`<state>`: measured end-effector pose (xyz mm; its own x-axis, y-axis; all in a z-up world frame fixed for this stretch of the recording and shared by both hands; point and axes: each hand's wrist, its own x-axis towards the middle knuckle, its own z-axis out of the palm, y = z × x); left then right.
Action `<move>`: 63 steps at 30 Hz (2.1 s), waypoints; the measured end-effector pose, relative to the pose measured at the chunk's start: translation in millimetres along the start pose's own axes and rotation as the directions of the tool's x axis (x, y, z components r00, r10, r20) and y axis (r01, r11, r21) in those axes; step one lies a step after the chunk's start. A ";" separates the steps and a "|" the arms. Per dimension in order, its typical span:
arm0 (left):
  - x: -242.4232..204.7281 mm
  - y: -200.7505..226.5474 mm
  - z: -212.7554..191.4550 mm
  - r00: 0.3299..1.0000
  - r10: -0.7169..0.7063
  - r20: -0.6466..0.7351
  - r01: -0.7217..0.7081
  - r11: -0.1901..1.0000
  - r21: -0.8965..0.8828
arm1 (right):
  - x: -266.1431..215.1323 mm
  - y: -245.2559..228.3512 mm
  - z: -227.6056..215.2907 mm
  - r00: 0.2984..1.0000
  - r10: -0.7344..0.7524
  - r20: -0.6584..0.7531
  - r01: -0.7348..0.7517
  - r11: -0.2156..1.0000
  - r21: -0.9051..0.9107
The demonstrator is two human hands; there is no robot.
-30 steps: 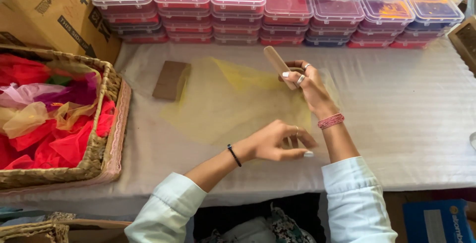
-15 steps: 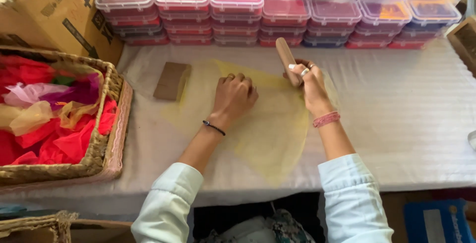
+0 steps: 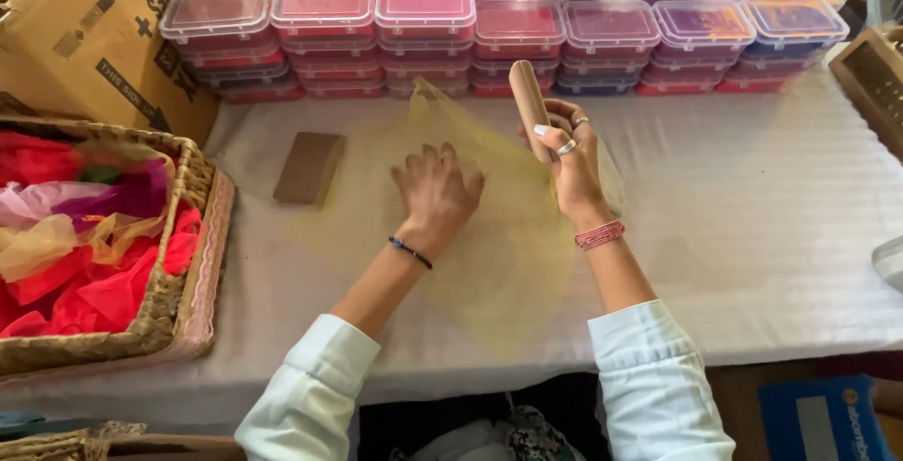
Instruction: The person wraps rectangular blocks of soap in yellow mesh fabric by hand, pulling the fabric tight and securing it with small clear stickers. The finished bars are placed into a basket containing colorful tissue paper.
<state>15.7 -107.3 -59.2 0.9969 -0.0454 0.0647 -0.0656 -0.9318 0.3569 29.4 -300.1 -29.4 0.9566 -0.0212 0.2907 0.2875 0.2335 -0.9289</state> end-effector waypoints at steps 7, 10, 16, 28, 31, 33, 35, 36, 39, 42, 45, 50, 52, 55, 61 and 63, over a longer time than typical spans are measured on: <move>15.1 -17.3 30.5 0.999 -0.029 -0.035 0.035 0.982 0.186 | -14.8 -16.9 11.6 0.934 0.061 0.353 -0.095 0.992 0.081; 53.5 -34.1 31.1 0.998 0.041 0.038 -0.043 0.997 0.071 | -15.8 -18.4 10.2 0.870 0.131 0.476 -0.129 0.991 -0.038; 131.1 -59.5 29.8 0.982 0.188 -0.011 -0.186 0.977 0.108 | -11.2 -25.6 -0.4 0.701 0.290 0.651 -0.178 0.956 -0.233; -1.4 -36.3 -57.5 0.873 0.466 -0.142 -0.460 0.885 0.077 | -19.3 -35.5 12.9 0.536 0.557 0.634 0.110 0.699 -0.707; -11.9 -52.0 -60.9 0.892 0.424 -0.157 -0.424 0.905 0.038 | -13.8 -37.2 9.5 0.543 0.465 0.700 0.209 0.732 -0.649; -15.3 -67.0 -62.8 0.943 0.169 -0.287 -0.184 0.983 -0.025 | -13.9 -47.5 7.7 0.685 0.310 0.659 0.228 0.768 -0.599; -21.1 -75.1 -78.9 0.939 0.091 -0.332 -0.084 0.996 0.035 | -13.8 -40.7 1.9 0.817 0.209 0.538 0.235 0.730 -0.641; -24.5 -80.6 -87.7 0.921 0.012 -0.388 0.025 0.996 0.089 | -12.5 -36.9 0.8 0.910 0.089 0.406 0.237 0.692 -0.682; -23.9 -98.3 -96.7 0.942 -0.198 -0.269 0.246 0.956 0.159 | -9.6 -10.4 4.4 0.900 -0.258 0.352 0.423 0.314 -0.850; -14.6 -115.2 -82.6 0.951 -0.307 -0.029 0.307 0.930 0.204 | -5.2 8.0 2.9 0.873 -0.256 0.414 0.435 0.025 -0.900; 3.9 -143.3 -50.0 0.961 -0.275 -0.012 0.271 0.940 0.208 | -0.9 21.7 -12.9 0.953 -0.074 0.292 0.301 0.167 -0.939; 36.1 -146.5 -63.2 0.953 -0.184 -0.242 0.217 0.969 0.119 | -15.1 -4.6 -12.1 0.963 -0.076 0.257 0.266 0.150 -0.952; 55.3 -140.5 -68.5 0.936 -0.149 -0.318 0.186 0.978 0.091 | -24.2 -12.6 -9.7 0.950 -0.117 0.291 0.300 0.073 -0.951; 82.3 -116.5 -78.9 0.885 -0.054 -0.463 0.105 0.991 0.086 | -37.3 -21.0 -10.0 0.930 -0.119 0.349 0.344 -0.059 -0.937; 135.7 -74.7 -77.0 0.727 0.111 -0.678 -0.005 0.988 0.156 | -61.8 -53.7 -11.3 0.972 0.044 0.232 0.227 0.097 -0.969; 126.8 -52.7 -87.1 0.741 0.064 -0.669 0.105 0.972 0.209 | -61.4 -52.6 -21.0 0.986 0.085 0.141 0.132 0.101 -0.986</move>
<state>141.7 -32.6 11.4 0.7049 0.1476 0.6938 0.0501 -0.9860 0.1588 -43.4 -331.5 -3.2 0.9611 0.1361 0.2404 0.2032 -0.9378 -0.2815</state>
